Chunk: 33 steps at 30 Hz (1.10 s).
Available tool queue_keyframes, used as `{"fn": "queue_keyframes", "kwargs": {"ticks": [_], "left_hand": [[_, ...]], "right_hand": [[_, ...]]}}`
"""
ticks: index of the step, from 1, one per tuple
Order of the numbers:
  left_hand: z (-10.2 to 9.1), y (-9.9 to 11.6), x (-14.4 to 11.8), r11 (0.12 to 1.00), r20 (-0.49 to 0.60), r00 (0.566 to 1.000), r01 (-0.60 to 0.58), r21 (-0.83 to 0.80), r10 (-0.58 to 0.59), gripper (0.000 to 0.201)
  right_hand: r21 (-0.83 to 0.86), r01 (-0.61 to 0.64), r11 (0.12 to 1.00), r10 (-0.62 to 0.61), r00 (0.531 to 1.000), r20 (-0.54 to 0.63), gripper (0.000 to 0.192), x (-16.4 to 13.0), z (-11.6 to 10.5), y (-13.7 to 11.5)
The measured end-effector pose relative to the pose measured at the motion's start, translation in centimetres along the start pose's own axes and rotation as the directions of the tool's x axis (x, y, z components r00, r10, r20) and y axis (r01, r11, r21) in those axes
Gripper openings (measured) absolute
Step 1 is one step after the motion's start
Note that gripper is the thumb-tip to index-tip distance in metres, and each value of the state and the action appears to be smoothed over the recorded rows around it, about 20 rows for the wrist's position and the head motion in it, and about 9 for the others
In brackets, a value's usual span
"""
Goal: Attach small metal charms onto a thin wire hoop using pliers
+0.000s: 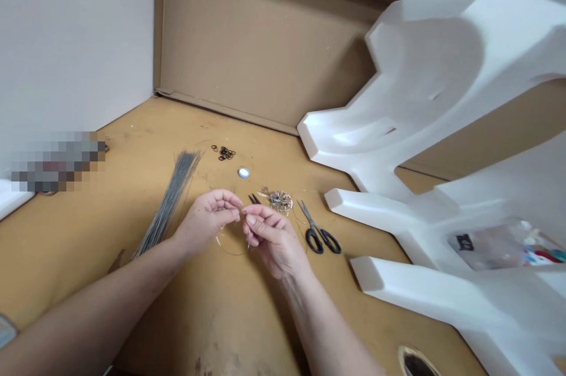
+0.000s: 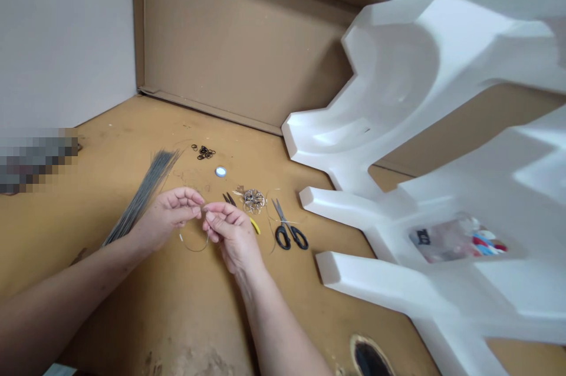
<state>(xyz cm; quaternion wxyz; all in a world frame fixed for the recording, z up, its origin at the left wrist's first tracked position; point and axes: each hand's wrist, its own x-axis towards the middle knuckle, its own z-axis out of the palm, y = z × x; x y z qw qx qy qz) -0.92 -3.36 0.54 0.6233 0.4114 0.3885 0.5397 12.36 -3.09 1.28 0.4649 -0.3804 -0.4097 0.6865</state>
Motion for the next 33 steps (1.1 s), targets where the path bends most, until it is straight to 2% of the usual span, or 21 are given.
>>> {"fn": "queue_keyframes", "kwargs": {"ticks": [6, 10, 19, 27, 33], "left_hand": [[0.00, -0.06, 0.05, 1.000, 0.007, 1.000, -0.008, -0.010, 0.008, 0.010], [0.00, -0.07, 0.01, 1.000, 0.011, 1.000, -0.020, -0.020, 0.020, 0.009], [0.11, 0.06, -0.08, 0.999, -0.052, 0.999, -0.002, -0.049, 0.000, 0.010], [0.18, 0.09, -0.12, 1.000, -0.083, 0.996, 0.011, -0.012, -0.012, 0.010], [0.11, -0.17, -0.20, 1.000, -0.064, 0.998, 0.004, -0.008, -0.005, 0.010]], "right_hand": [[0.033, -0.006, 0.999, 0.003, 0.997, 0.076, 0.017, 0.03, -0.07, -0.04], [0.046, -0.018, 0.999, 0.014, 0.997, 0.078, 0.016, 0.00, -0.16, -0.09], [0.063, -0.075, 0.995, 0.068, 0.993, 0.099, 0.020, 0.27, -0.52, -0.18], [-0.057, -0.021, 0.998, 0.022, 1.000, 0.009, 0.015, -0.01, -0.17, -0.35], [-0.095, 0.021, 0.995, -0.025, 0.999, -0.037, 0.015, -0.30, 0.15, -0.44]]}}
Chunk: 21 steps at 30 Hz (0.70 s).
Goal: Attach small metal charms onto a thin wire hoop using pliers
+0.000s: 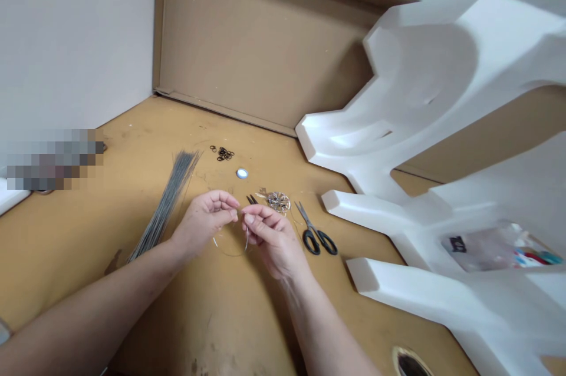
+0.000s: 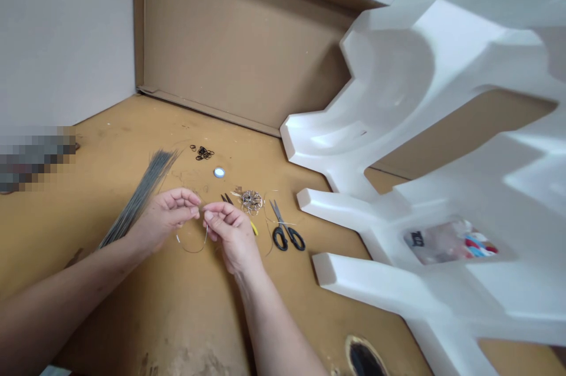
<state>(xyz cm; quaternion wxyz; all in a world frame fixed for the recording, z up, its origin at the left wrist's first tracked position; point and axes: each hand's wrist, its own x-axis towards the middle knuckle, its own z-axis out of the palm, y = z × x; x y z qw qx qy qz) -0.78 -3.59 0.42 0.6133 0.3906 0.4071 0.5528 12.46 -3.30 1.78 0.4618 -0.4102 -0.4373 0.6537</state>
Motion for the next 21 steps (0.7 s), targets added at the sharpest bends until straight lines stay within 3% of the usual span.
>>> {"fn": "queue_keyframes", "kwargs": {"ticks": [13, 21], "left_hand": [[0.09, 0.21, 0.08, 1.000, -0.082, 0.997, -0.006, 0.024, 0.008, 0.009], [-0.01, 0.07, 0.07, 0.998, -0.052, 0.998, -0.030, 0.062, 0.034, 0.008]], "right_hand": [[0.126, -0.136, 0.983, 0.127, 0.989, 0.074, 0.017, 0.44, -0.64, 0.00], [-0.025, -0.024, 0.999, 0.023, 0.999, -0.022, 0.019, -0.02, -0.02, -0.01]]}}
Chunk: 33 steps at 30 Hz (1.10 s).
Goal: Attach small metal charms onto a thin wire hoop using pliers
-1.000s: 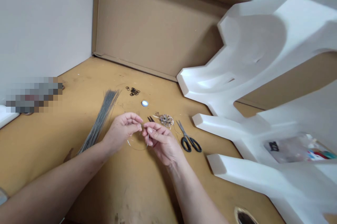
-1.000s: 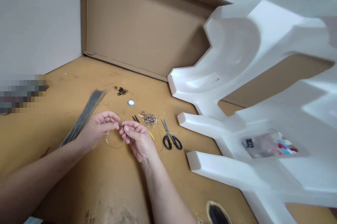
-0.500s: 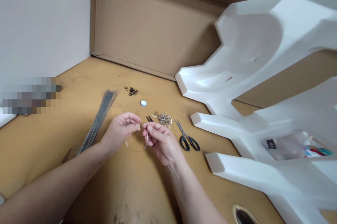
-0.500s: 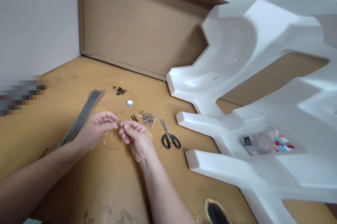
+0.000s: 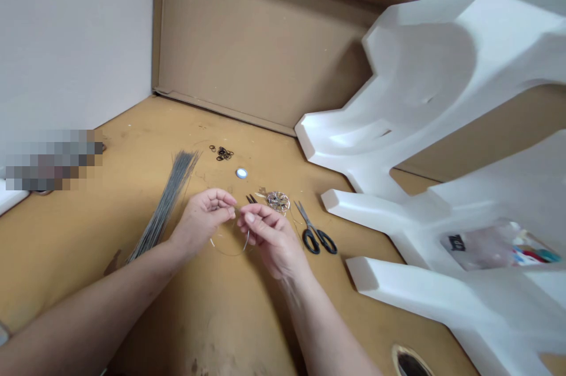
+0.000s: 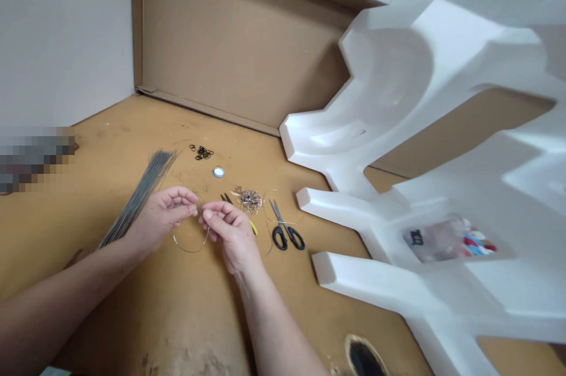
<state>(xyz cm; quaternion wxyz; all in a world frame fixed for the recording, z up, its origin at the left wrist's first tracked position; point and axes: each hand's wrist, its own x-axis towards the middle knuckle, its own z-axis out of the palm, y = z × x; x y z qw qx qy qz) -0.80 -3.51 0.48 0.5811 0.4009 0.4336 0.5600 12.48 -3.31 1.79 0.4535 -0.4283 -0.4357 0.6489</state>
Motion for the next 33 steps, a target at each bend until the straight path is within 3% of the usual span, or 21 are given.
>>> {"fn": "queue_keyframes", "kwargs": {"ticks": [4, 9, 20, 26, 28, 30, 31, 33], "left_hand": [[0.2, -0.6, 0.0, 1.000, 0.049, 0.998, -0.026, 0.002, 0.026, 0.008], [0.4, -0.6, -0.2, 0.997, 0.086, 0.994, 0.073, 0.009, -0.073, 0.008], [0.1, -0.7, 0.0, 0.978, 0.210, 0.955, 0.207, 0.039, -0.211, 0.012], [0.0, -0.7, 0.2, 0.966, 0.154, 0.954, 0.259, 0.017, -0.258, 0.013], [-0.1, -0.6, 0.3, 0.967, 0.107, 0.962, 0.253, -0.006, -0.251, 0.013], [-0.2, -0.5, 0.5, 0.971, 0.056, 0.970, 0.239, -0.030, -0.237, 0.013], [-0.2, -0.5, 0.6, 0.972, 0.031, 0.972, 0.232, -0.039, -0.231, 0.013], [-0.3, -0.4, 0.7, 0.975, -0.010, 0.976, 0.217, -0.045, -0.217, 0.013]], "right_hand": [[-0.089, 0.077, 0.993, -0.082, 0.995, -0.051, 0.017, -0.1, 0.4, 0.4], [-0.159, 0.158, 0.975, -0.168, 0.984, -0.057, 0.012, 0.0, 0.4, 0.7], [-0.197, 0.179, 0.964, -0.195, 0.978, -0.067, 0.009, 0.3, -0.4, 0.4], [-0.277, 0.130, 0.952, -0.133, 0.991, 0.009, 0.020, 0.5, -1.1, -0.4], [-0.326, 0.138, 0.935, -0.155, 0.988, -0.025, 0.025, 0.7, -2.2, -1.0], [-0.491, 0.148, 0.858, -0.215, 0.973, -0.083, 0.022, 0.9, -3.4, -1.6], [-0.618, 0.130, 0.776, -0.239, 0.966, -0.096, 0.018, 1.1, -4.0, -1.8], [-0.865, 0.036, 0.500, -0.256, 0.961, -0.108, 0.013, 1.3, -4.8, -1.9]]}}
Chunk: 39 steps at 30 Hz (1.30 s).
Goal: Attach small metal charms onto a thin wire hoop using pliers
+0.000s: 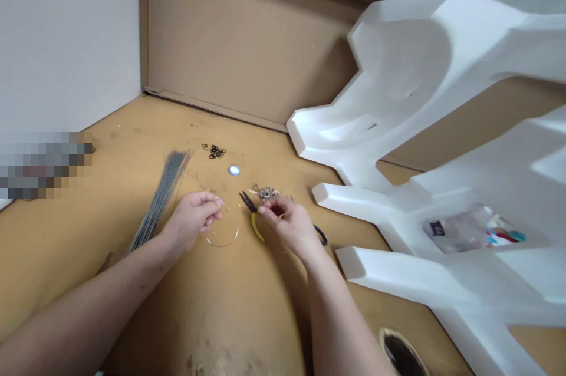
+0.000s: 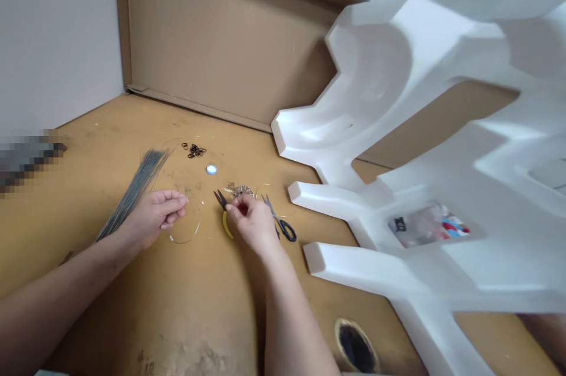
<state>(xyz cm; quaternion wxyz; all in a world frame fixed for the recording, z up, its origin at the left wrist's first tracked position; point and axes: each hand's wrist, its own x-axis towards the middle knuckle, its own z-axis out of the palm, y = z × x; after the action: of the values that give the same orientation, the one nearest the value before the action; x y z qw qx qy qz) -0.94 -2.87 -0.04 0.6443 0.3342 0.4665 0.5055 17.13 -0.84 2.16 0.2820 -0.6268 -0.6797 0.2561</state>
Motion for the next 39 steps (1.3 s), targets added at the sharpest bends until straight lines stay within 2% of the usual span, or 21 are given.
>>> {"fn": "queue_keyframes", "kwargs": {"ticks": [2, 4, 8, 10, 17, 20, 23, 29, 32, 34, 36, 37, 38, 39], "left_hand": [[0.0, 0.0, 0.1, 1.000, -0.024, 1.000, -0.018, 0.007, 0.019, 0.014], [0.0, 0.0, 0.1, 0.999, -0.035, 0.999, -0.041, 0.025, 0.042, 0.014], [0.0, -0.2, 0.1, 0.995, -0.043, 0.996, -0.074, 0.063, 0.077, 0.015], [0.0, -0.2, 0.0, 0.994, -0.043, 0.995, -0.084, 0.071, 0.087, 0.015], [0.1, -0.1, 0.0, 0.994, -0.034, 0.995, -0.088, 0.066, 0.090, 0.017], [0.1, 0.0, 0.0, 0.993, -0.038, 0.994, -0.099, 0.061, 0.102, 0.017], [0.1, 0.1, 0.0, 0.992, -0.040, 0.993, -0.111, 0.061, 0.113, 0.016], [0.0, 0.1, 0.0, 0.990, -0.045, 0.990, -0.131, 0.056, 0.133, 0.015], [0.0, 0.2, 0.0, 0.991, -0.043, 0.991, -0.127, 0.045, 0.129, 0.014], [0.1, 0.3, 0.0, 0.991, -0.044, 0.991, -0.125, 0.036, 0.127, 0.015], [0.1, 0.4, 0.0, 0.991, -0.039, 0.991, -0.127, 0.030, 0.128, 0.015], [0.2, 0.4, 0.0, 0.991, -0.032, 0.991, -0.129, 0.029, 0.130, 0.015], [0.2, 0.4, -0.1, 0.991, -0.020, 0.991, -0.131, 0.028, 0.131, 0.015], [0.2, 0.4, -0.1, 0.991, -0.009, 0.991, -0.133, 0.027, 0.133, 0.015]], "right_hand": [[-0.290, -0.010, 0.957, 0.021, 0.999, 0.036, 0.012, 0.1, 0.1, 0.3], [-0.461, 0.002, 0.887, 0.028, 0.998, 0.059, 0.010, 0.1, 0.4, 0.2], [-0.667, 0.044, 0.744, -0.033, 0.999, 0.029, 0.020, 0.1, 1.5, 0.1], [-0.726, 0.051, 0.686, -0.023, 0.999, 0.049, 0.025, 0.3, 2.0, 0.3], [-0.787, 0.011, 0.617, 0.060, 0.996, 0.060, 0.035, 0.6, 2.4, -0.1], [-0.755, -0.032, 0.655, 0.085, 0.996, 0.031, 0.035, 0.2, 2.2, -1.0], [-0.696, -0.028, 0.718, 0.095, 0.994, 0.058, 0.031, -0.3, 2.2, -1.9], [-0.675, 0.037, 0.737, 0.001, 0.998, 0.056, 0.021, -1.0, 3.4, -2.4], [-0.597, 0.001, 0.802, 0.001, 1.000, 0.003, 0.017, -0.9, 3.5, -1.6], [-0.443, -0.036, 0.896, 0.015, 0.999, -0.052, 0.014, -0.6, 3.1, -0.8], [-0.142, -0.058, 0.988, 0.050, 0.997, -0.058, 0.016, -0.3, 2.6, -0.2], [0.084, -0.056, 0.995, 0.058, 0.998, -0.022, 0.020, -0.2, 2.3, 0.0], [0.320, -0.080, 0.944, 0.064, 0.996, 0.059, 0.023, -0.1, 2.0, 0.1], [0.515, -0.126, 0.848, 0.052, 0.986, 0.155, 0.025, -0.1, 1.8, 0.0]]}}
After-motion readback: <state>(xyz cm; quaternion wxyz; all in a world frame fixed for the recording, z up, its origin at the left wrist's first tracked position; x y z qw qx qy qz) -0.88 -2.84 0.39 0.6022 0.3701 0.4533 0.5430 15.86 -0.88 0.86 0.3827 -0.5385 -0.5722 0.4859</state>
